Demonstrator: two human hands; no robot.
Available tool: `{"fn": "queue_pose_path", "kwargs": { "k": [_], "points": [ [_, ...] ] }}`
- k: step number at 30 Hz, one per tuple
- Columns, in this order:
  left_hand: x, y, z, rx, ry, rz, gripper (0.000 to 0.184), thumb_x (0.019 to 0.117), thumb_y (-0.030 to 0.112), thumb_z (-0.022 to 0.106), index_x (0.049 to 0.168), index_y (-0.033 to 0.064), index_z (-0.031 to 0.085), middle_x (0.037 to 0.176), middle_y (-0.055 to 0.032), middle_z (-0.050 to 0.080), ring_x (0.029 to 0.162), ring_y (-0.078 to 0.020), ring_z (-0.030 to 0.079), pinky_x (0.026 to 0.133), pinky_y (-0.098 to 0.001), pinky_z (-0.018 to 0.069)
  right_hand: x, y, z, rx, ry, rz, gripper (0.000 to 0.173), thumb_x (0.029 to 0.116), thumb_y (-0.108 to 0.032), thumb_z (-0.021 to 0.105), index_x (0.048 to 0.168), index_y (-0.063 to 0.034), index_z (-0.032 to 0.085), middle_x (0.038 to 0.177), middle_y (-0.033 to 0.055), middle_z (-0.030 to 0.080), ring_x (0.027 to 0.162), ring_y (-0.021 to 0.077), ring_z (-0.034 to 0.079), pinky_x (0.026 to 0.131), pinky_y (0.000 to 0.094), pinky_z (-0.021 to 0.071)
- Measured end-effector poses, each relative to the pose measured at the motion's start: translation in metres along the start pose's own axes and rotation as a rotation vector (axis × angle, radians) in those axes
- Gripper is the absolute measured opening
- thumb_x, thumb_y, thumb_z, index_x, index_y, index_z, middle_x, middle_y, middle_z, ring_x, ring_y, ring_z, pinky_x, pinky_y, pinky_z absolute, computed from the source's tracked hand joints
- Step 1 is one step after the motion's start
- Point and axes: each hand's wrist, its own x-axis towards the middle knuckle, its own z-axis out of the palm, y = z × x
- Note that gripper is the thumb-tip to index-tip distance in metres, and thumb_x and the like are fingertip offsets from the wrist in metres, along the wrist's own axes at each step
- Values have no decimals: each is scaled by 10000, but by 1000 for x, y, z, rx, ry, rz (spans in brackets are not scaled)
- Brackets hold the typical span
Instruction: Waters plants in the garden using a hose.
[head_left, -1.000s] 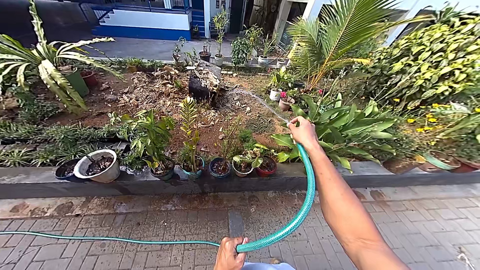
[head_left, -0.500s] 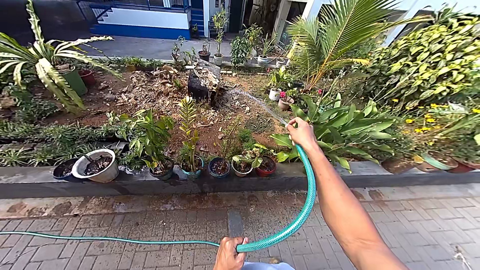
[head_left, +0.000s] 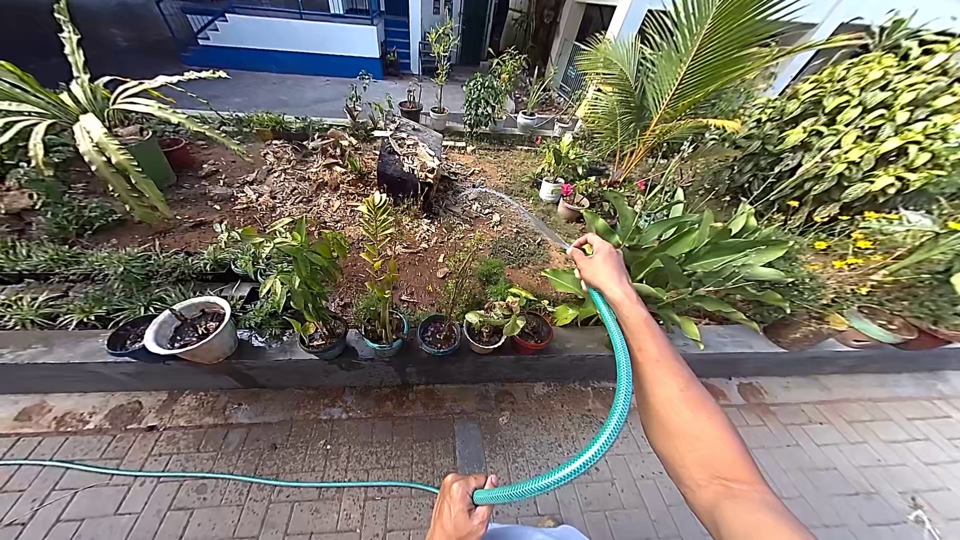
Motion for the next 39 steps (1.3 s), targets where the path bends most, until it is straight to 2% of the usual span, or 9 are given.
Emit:
{"fn": "queue_pose_path", "kwargs": {
  "k": [3, 9, 35, 39],
  "points": [
    [0, 1, -1, -9, -2, 1, 501, 1044, 301, 499, 586, 100, 494, 484, -1, 422, 440, -98, 440, 448, -295, 354, -1, -3, 1, 5, -4, -4, 282, 1075, -293, 563, 1284, -115, 626, 807, 166, 659, 544, 253, 608, 557, 440, 543],
    [0, -1, 0, -2, 10, 11, 495, 1038, 295, 505, 583, 101, 490, 485, 0, 423, 442, -97, 442, 449, -293, 354, 1, -5, 2, 6, 8, -19, 255, 1074, -280, 567, 1259, -117, 630, 782, 159, 646, 529, 244, 593, 545, 432, 533],
    [-2, -3, -4, 1, 10, -6, 496, 1035, 295, 505, 579, 101, 491, 480, -1, 416, 435, -99, 435, 447, -298, 351, -3, -13, 3, 7, 14, -48, 262, 1070, -280, 569, 1261, -111, 632, 833, 179, 659, 570, 273, 617, 574, 468, 544],
    [-3, -3, -4, 6, 9, -6, 492, 1035, 286, 505, 580, 101, 489, 479, -1, 412, 437, -100, 435, 449, -298, 350, -4, -16, 1, 2, 10, -40, 270, 1078, -286, 551, 1275, -116, 623, 805, 169, 652, 555, 263, 606, 567, 460, 538]
  ]
}}
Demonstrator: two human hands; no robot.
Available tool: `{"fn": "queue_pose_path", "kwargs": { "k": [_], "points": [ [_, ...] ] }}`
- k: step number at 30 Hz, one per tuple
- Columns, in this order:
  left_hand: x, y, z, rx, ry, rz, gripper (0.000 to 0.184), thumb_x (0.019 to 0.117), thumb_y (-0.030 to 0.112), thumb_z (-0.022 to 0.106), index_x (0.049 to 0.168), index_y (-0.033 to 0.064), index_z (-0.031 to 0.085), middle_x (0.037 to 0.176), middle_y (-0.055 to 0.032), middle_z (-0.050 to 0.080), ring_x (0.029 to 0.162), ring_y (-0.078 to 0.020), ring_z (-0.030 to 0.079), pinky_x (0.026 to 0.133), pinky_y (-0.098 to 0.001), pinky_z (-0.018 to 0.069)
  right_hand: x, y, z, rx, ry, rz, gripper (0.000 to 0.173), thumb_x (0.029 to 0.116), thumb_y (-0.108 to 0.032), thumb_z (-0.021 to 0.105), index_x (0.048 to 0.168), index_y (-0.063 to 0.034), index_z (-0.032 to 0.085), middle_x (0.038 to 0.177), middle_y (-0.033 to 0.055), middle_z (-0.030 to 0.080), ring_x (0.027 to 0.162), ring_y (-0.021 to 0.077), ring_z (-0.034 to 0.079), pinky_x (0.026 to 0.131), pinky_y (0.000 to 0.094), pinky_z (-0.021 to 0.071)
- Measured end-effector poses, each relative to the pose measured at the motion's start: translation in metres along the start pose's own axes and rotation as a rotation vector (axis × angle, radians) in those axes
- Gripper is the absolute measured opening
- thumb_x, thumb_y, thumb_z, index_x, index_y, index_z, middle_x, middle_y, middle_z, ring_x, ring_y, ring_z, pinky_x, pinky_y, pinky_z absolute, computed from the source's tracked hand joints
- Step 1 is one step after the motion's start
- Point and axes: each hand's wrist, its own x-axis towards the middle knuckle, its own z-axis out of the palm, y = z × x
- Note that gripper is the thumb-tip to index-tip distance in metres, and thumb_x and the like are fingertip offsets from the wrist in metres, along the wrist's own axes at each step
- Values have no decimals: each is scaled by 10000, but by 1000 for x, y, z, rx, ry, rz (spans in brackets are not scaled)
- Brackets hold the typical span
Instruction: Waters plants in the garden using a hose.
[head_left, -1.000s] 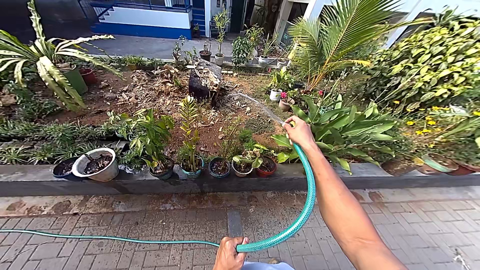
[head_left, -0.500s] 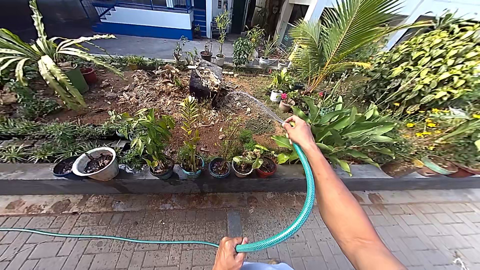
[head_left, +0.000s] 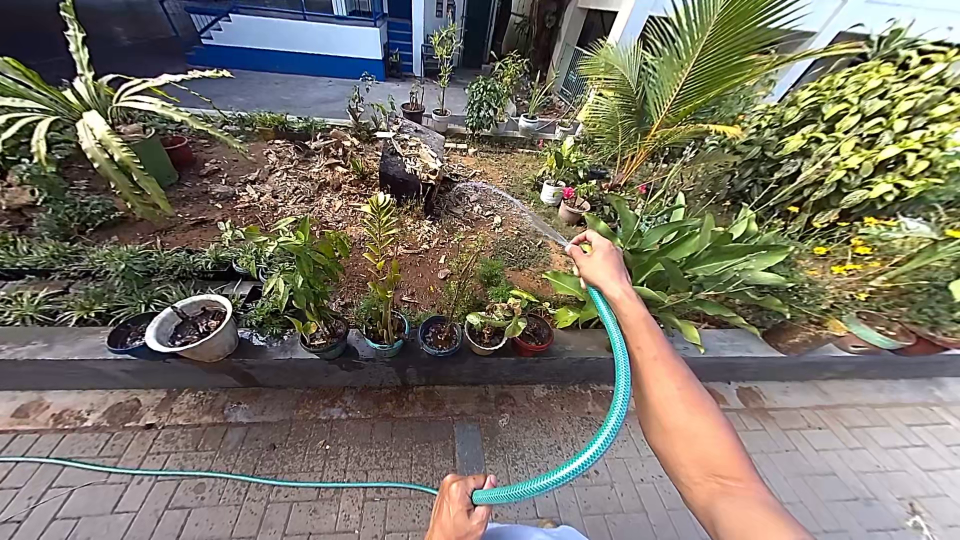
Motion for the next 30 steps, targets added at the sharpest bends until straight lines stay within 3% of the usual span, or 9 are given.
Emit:
{"fn": "queue_pose_path", "kwargs": {
  "k": [11, 16, 22, 24, 26, 30],
  "points": [
    [-4, -2, 1, -1, 3, 15, 483, 1038, 284, 505, 590, 105, 493, 487, -2, 423, 443, -100, 445, 452, -297, 360, -4, -1, -2, 11, -24, 9, 275, 1077, -299, 557, 1282, -127, 621, 772, 145, 638, 530, 242, 584, 543, 441, 528],
    [-5, -3, 2, -4, -19, 6, 484, 1041, 288, 502, 592, 107, 497, 493, 2, 424, 453, -102, 450, 458, -297, 366, -5, -2, -2, -61, -28, -7, 278, 1072, -292, 556, 1269, -113, 636, 844, 198, 663, 600, 309, 625, 607, 519, 540],
    [-4, 7, 4, -50, -76, 10, 492, 1054, 278, 487, 600, 88, 508, 507, -18, 445, 471, -121, 471, 474, -318, 381, -9, -40, -1, -181, -239, -78, 278, 1071, -328, 567, 1251, -131, 644, 835, 178, 660, 586, 279, 615, 596, 484, 545],
    [-3, 9, 7, -55, -67, 32, 498, 1057, 275, 482, 596, 88, 501, 506, -20, 443, 469, -124, 469, 473, -314, 381, -17, -65, 5, -208, -280, -133, 278, 1068, -327, 570, 1254, -134, 646, 885, 190, 671, 634, 308, 639, 628, 516, 553],
    [-5, 9, 10, -55, -66, 41, 498, 1059, 274, 484, 596, 90, 497, 507, -23, 442, 471, -128, 472, 474, -317, 384, -29, -88, 22, -240, -350, -217, 274, 1064, -324, 577, 1251, -136, 646, 923, 198, 677, 675, 334, 652, 647, 541, 552],
    [-16, 10, 17, -55, -70, 35, 496, 1053, 268, 496, 593, 82, 504, 508, -37, 455, 475, -143, 488, 480, -329, 397, -51, -118, 73, -226, -564, -362, 277, 1060, -336, 581, 1245, -142, 654, 856, 165, 672, 610, 285, 634, 599, 494, 556]
  ]
}}
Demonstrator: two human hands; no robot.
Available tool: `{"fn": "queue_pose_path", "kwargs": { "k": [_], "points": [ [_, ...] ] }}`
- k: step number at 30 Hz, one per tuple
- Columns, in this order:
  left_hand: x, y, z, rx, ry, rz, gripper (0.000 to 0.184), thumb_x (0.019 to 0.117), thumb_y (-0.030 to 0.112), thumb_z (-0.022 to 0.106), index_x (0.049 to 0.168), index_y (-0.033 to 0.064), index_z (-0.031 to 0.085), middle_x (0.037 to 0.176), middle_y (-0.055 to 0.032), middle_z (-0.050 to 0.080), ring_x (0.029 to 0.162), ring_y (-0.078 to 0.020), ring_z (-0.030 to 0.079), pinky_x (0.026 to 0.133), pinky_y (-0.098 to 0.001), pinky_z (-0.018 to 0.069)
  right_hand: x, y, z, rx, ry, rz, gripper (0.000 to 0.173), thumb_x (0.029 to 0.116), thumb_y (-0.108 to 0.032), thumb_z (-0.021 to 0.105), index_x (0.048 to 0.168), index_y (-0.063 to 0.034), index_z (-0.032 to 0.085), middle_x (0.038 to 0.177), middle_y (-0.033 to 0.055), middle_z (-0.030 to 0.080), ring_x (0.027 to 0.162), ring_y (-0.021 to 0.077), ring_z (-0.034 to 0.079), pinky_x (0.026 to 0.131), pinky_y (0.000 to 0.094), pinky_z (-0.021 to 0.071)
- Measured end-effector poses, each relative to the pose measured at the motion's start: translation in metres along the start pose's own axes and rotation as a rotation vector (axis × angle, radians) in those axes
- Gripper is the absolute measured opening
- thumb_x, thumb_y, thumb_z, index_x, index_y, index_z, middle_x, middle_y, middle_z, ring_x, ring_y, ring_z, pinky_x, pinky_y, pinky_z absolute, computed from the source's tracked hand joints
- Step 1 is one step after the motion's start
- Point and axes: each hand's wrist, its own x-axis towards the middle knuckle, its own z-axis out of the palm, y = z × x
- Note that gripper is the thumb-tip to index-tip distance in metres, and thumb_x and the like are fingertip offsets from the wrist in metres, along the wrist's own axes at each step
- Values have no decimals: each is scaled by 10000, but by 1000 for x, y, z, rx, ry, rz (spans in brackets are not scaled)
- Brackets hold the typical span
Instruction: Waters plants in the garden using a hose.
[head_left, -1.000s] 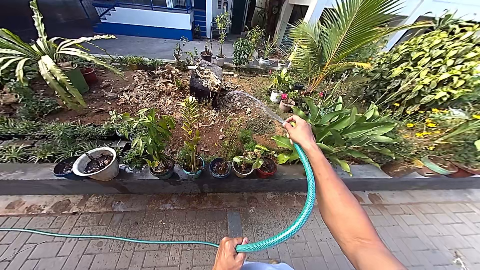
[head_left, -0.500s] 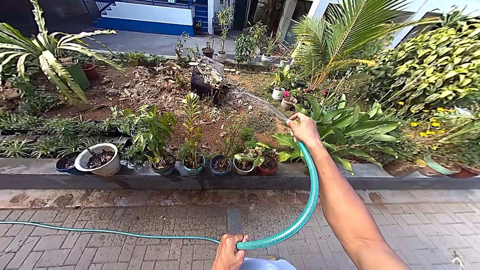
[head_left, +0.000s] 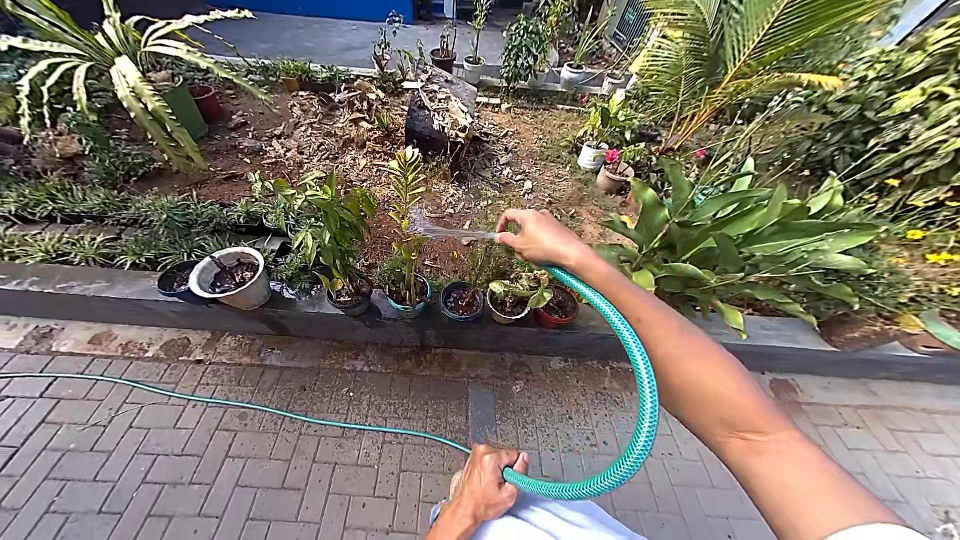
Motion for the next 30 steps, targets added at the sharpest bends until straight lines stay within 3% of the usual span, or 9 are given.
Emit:
{"fn": "queue_pose_path", "kwargs": {
  "k": [4, 8, 14, 17, 22, 26, 30],
  "points": [
    [-12, 3, 4, 12, 53, -34, 494, 1055, 268, 494, 599, 79, 506, 513, -42, 460, 475, -154, 494, 478, -339, 404, 11, -43, 27, 14, -99, -121, 278, 1067, -335, 569, 1238, -133, 654, 847, 146, 668, 609, 267, 627, 604, 479, 552],
    [-23, 1, 2, 5, 136, -69, 498, 1057, 281, 490, 601, 84, 524, 516, -35, 479, 484, -141, 509, 485, -332, 420, 20, -79, 46, -46, -98, -218, 264, 1053, -311, 583, 1221, -126, 665, 992, 158, 696, 818, 324, 683, 731, 552, 557],
    [-41, -1, -2, 5, 226, -109, 503, 1058, 279, 495, 589, 95, 501, 510, -22, 462, 472, -123, 489, 471, -312, 399, 18, -127, 79, -59, -118, -249, 250, 1039, -277, 580, 1213, -120, 667, 1087, 178, 690, 978, 363, 684, 805, 594, 546],
    [-50, -2, -7, -5, 246, -153, 506, 1058, 305, 489, 598, 97, 521, 515, -18, 476, 479, -120, 501, 477, -318, 409, 23, -132, 93, -114, -179, -282, 241, 1039, -260, 574, 1206, -115, 667, 1089, 177, 693, 981, 366, 686, 805, 594, 548],
    [-61, -8, -12, 20, 278, -167, 504, 1049, 295, 495, 581, 107, 497, 501, -6, 451, 464, -113, 479, 463, -312, 392, 25, -125, 111, -135, -220, -241, 229, 1046, -268, 571, 1195, -123, 666, 1018, 166, 691, 848, 334, 696, 718, 544, 568],
    [-69, -13, -13, 25, 233, -179, 505, 1050, 297, 487, 582, 109, 500, 505, -14, 460, 473, -127, 492, 477, -329, 403, 31, -111, 125, -183, -207, -151, 250, 1029, -240, 564, 1215, -106, 665, 1114, 200, 686, 1032, 391, 678, 829, 610, 543],
    [-71, -19, -13, 12, 230, -198, 508, 1043, 297, 497, 571, 110, 487, 494, -11, 446, 461, -122, 481, 461, -321, 388, 36, -101, 120, -179, -157, -115, 256, 1035, -246, 557, 1228, -110, 657, 1129, 200, 686, 1043, 390, 679, 842, 604, 546]
  ]
}}
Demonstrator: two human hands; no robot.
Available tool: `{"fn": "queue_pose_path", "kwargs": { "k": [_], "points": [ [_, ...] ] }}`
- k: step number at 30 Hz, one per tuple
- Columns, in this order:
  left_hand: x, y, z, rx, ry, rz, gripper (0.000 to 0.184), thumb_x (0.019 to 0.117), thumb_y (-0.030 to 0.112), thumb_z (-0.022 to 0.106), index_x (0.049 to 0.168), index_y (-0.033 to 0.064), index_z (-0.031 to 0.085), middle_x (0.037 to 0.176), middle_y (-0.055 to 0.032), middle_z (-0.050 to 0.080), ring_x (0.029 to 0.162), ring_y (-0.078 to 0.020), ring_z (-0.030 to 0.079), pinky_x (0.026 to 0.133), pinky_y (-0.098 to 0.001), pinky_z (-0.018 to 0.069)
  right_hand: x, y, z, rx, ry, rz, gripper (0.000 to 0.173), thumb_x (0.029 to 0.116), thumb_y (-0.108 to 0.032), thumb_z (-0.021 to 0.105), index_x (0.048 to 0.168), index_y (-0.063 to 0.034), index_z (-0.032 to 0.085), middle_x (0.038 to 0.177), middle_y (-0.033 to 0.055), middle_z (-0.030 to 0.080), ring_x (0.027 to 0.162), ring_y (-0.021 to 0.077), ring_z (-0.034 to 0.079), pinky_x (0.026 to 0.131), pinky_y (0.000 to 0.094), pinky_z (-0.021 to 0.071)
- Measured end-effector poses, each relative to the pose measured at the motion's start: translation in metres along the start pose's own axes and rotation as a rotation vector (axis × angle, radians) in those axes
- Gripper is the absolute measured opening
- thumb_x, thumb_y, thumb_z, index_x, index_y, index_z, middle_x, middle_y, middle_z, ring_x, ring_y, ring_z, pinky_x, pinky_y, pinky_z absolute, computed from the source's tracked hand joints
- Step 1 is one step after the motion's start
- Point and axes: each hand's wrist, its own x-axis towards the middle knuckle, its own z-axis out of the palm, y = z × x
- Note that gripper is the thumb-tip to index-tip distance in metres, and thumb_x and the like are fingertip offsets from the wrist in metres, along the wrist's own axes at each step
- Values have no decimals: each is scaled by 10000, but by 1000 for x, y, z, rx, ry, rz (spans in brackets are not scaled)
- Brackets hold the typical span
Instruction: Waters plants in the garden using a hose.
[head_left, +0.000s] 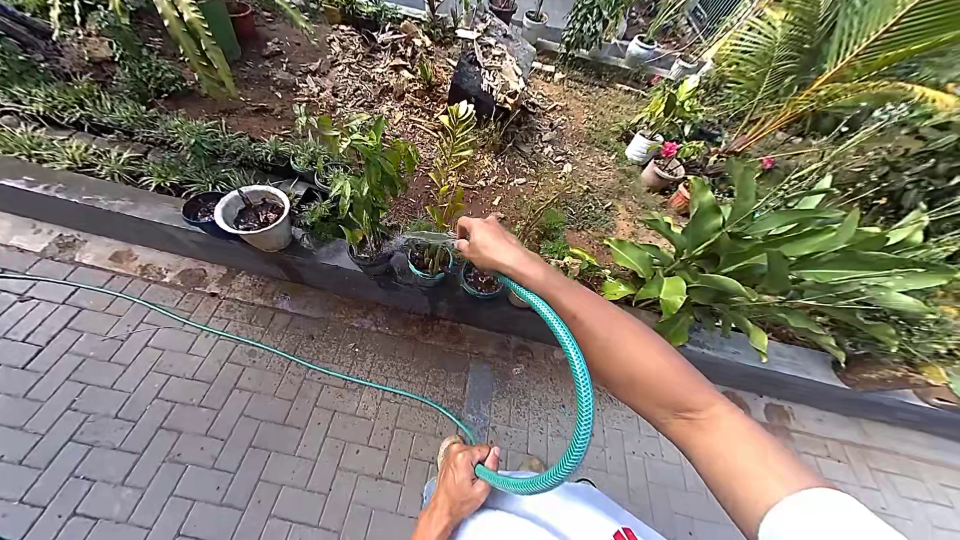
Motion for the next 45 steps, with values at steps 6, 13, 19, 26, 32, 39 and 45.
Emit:
{"fn": "queue_pose_path", "kwargs": {
  "k": [6, 13, 19, 26, 32, 39, 45],
  "points": [
    [12, -4, 5, -49, -68, 8, 495, 1040, 286, 503, 583, 96, 506, 498, -22, 453, 463, -124, 486, 462, -319, 395, -1, 14, -8, -40, 15, 46, 257, 1030, -247, 567, 1227, -112, 659, 1152, 196, 679, 1080, 394, 669, 844, 621, 545],
    [21, -2, 11, -36, -110, 49, 509, 1038, 319, 504, 577, 103, 518, 495, -5, 464, 457, -94, 483, 455, -294, 400, -14, 42, -16, 50, 66, 24, 248, 1035, -250, 576, 1219, -109, 663, 1114, 174, 701, 1056, 370, 683, 851, 598, 555],
    [36, 3, 25, 50, -282, 20, 505, 1013, 342, 519, 577, 91, 560, 495, 1, 492, 452, -90, 501, 458, -308, 430, -52, 137, -16, 351, 121, 64, 250, 1064, -243, 569, 1226, -71, 653, 1030, 184, 690, 841, 325, 693, 731, 532, 571],
    [56, 27, 67, 138, -543, 35, 490, 999, 353, 515, 565, 127, 531, 482, 38, 443, 439, -79, 457, 454, -317, 386, -167, 294, -7, 531, 227, 398, 266, 1079, -261, 543, 1247, -75, 635, 906, 178, 668, 643, 276, 638, 610, 453, 551],
    [65, 64, 133, 238, -658, 150, 491, 1000, 362, 509, 573, 122, 546, 484, 23, 454, 442, -96, 473, 450, -328, 399, -321, 419, 37, 807, 465, 743, 290, 1080, -303, 550, 1266, -92, 621, 825, 158, 640, 560, 231, 584, 551, 397, 527],
    [53, 139, 256, 388, -708, 196, 414, 977, 292, 550, 649, 59, 650, 527, -17, 556, 478, -105, 550, 488, -347, 459, -492, 549, 80, 1052, 677, 920, 310, 1084, -344, 535, 1305, -135, 598, 808, 121, 636, 555, 177, 577, 545, 337, 514],
    [43, 181, 365, 430, -877, 261, 406, 951, 304, 569, 600, 101, 597, 502, 15, 503, 457, -101, 507, 462, -347, 432, -601, 615, 100, 1172, 795, 964, 322, 1081, -358, 545, 1315, -145, 602, 793, 124, 631, 527, 179, 557, 521, 338, 504]
  ]
}}
